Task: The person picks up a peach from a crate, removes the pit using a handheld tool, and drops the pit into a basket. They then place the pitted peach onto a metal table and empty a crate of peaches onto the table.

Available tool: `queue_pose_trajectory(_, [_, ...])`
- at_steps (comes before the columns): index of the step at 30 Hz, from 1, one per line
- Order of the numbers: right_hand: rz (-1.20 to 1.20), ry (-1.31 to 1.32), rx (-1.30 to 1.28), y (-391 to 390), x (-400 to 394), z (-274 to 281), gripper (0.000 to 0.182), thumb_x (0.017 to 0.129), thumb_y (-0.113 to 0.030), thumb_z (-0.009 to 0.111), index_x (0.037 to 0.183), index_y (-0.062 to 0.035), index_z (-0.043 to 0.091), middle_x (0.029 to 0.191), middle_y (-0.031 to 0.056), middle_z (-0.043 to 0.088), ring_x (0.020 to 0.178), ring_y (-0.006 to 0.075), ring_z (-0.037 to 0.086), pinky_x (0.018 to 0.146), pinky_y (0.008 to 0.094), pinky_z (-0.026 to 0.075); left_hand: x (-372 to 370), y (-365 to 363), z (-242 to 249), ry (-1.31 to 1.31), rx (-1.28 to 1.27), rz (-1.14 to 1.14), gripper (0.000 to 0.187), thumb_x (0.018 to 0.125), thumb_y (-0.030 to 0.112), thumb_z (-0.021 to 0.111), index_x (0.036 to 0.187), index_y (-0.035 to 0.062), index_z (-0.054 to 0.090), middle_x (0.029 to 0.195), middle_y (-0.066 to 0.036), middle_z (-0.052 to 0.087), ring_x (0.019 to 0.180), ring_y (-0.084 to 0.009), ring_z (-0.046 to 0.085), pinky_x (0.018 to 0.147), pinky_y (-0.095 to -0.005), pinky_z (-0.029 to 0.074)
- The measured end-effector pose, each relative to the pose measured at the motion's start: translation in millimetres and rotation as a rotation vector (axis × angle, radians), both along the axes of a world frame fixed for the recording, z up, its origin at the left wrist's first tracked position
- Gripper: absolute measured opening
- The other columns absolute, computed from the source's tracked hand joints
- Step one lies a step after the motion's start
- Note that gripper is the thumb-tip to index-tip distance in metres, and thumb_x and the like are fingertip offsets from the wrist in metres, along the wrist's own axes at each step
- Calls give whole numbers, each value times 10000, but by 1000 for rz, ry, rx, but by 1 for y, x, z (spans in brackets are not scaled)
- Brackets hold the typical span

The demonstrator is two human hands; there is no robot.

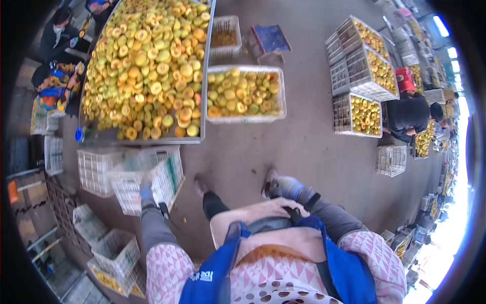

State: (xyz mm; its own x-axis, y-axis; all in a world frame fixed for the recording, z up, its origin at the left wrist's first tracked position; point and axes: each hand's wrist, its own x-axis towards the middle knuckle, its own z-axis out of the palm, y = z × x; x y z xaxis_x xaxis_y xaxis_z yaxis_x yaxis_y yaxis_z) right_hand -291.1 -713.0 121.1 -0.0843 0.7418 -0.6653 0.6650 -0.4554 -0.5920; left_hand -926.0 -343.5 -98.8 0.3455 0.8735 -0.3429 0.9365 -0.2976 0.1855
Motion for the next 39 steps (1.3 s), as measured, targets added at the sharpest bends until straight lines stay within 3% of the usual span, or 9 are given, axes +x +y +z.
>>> queue_pose_trajectory(4, [-148,-17,206,-45,61,-2,215,816,-274,652,906,-90,716,861,164,698,836,365,670,733,422,528,104,-99,71,-687,-514,909,500,907,296,641,1332,48,552,1285,-99,595,1206,-227,530,991,-374,435])
queue_pose_trajectory(8, [-121,48,-44,-24,117,27,219,845,-232,657,958,-49,693,910,170,704,866,322,680,769,391,523,197,-199,163,-474,-770,1195,421,930,314,583,1303,122,552,1268,-107,600,1137,-262,571,970,-392,420])
queue_pose_trajectory(16, [-151,-46,-62,21,205,32,271,864,-312,650,962,-61,681,923,179,690,904,356,659,807,399,511,320,-248,233,-185,-1019,1137,424,935,304,567,1313,112,549,1353,-159,569,1310,-340,489,1047,-461,378])
queue_pose_trajectory(22, [-142,-47,-56,89,291,27,265,858,-285,673,967,-44,684,943,171,704,915,327,671,815,385,515,372,-201,172,-338,-929,1174,403,928,304,584,1288,124,576,1274,-122,629,1206,-316,580,990,-428,441])
queue_pose_trajectory(25, [-229,-94,-105,127,329,48,260,855,-272,675,970,-39,682,938,176,704,917,324,674,814,379,516,379,-180,109,-496,-779,952,251,875,289,584,1051,153,699,843,-29,689,734,-159,647,686,-312,520])
queue_pose_trajectory(28, [-296,-85,-82,142,380,37,255,859,-254,665,960,-21,670,908,180,700,877,305,674,784,367,513,416,-133,117,-393,-594,441,307,869,334,585,1067,126,692,850,-75,699,728,-196,663,685,-344,529])
queue_pose_trajectory(31, [-233,-6,27,143,435,1,266,858,-255,660,967,-12,669,880,179,695,833,293,674,748,369,511,434,-110,62,-401,-544,616,354,871,382,576,1062,103,684,918,-138,713,774,-283,683,711,-392,538])
queue_pose_trajectory(36, [-249,77,-110,204,515,-30,258,840,-211,677,985,3,674,849,147,697,761,217,649,714,351,506,496,-88,91,93,-198,-132,358,901,360,509,1064,90,680,1022,-186,692,916,-398,660,811,-479,534])
queue_pose_trajectory(39, [-202,-15,-118,219,546,-35,273,843,-219,686,993,8,675,885,109,709,807,179,645,764,325,505,533,-59,164,309,-321,634,317,908,317,509,1038,102,702,1038,-177,687,956,-397,653,835,-492,529])
